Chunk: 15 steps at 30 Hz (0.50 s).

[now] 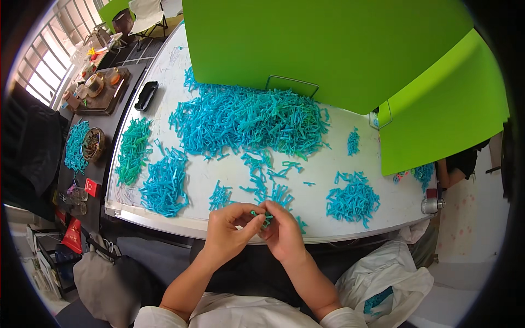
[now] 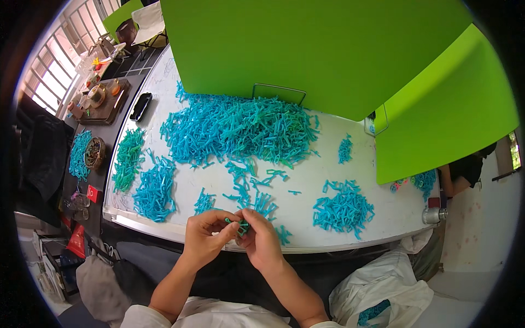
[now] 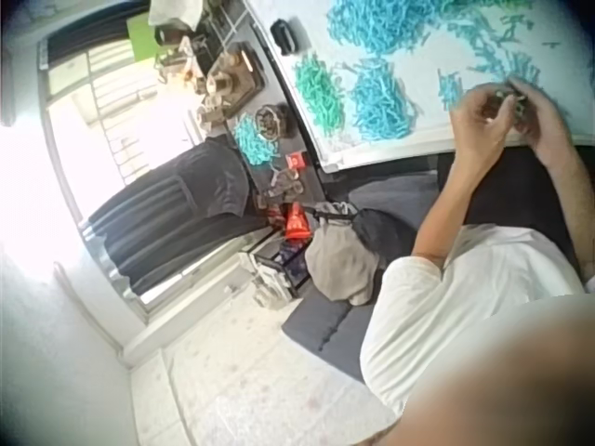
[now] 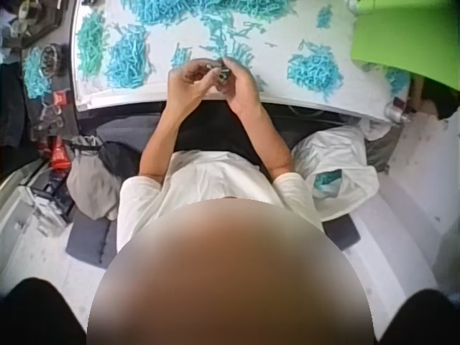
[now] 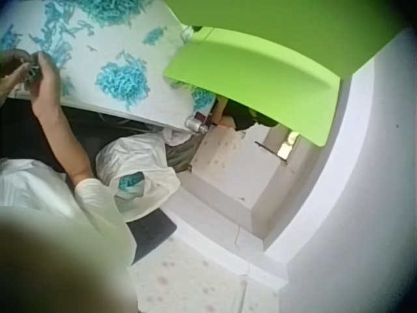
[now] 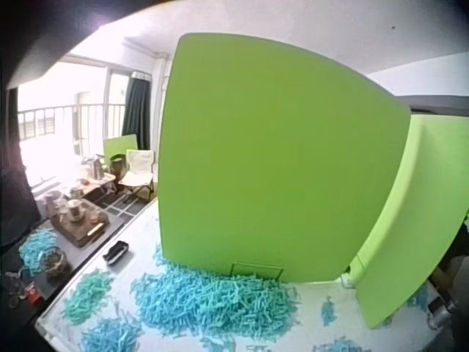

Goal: Sorting and collecting small green plastic parts from a pile of blue shredded filler material on a factory workbench.

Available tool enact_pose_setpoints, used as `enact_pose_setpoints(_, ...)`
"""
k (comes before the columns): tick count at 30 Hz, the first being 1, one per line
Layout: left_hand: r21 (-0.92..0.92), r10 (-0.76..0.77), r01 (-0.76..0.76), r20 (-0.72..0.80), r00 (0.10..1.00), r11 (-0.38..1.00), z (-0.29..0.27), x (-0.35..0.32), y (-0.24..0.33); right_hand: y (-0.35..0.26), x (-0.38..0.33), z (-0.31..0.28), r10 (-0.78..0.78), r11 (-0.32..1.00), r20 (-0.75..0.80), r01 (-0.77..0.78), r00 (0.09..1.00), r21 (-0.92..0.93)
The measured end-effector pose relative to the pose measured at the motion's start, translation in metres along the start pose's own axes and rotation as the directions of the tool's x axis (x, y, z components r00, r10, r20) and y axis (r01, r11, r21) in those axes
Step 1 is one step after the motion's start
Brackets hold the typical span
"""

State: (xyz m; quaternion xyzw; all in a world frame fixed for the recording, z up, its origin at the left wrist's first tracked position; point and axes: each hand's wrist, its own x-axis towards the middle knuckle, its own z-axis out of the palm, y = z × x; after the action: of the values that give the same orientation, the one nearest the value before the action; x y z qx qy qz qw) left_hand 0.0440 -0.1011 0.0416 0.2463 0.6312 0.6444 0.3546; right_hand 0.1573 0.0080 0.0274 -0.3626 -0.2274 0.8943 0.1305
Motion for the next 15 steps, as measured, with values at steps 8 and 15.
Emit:
enact_pose_setpoints(8,0.009,-0.086,0.086,0.076,0.993,0.996,-0.020,-0.013,0.005,0.012,-0.008,-0.004,0.125,0.991,0.074,-0.129,0.989,0.047)
enact_pose_setpoints(15,-0.176,-0.176,0.175,0.006,0.984,0.969,-0.032,-0.023,-0.011,0.014,-0.016,0.000,-0.042,0.984,0.116,0.061,0.992,-0.166)
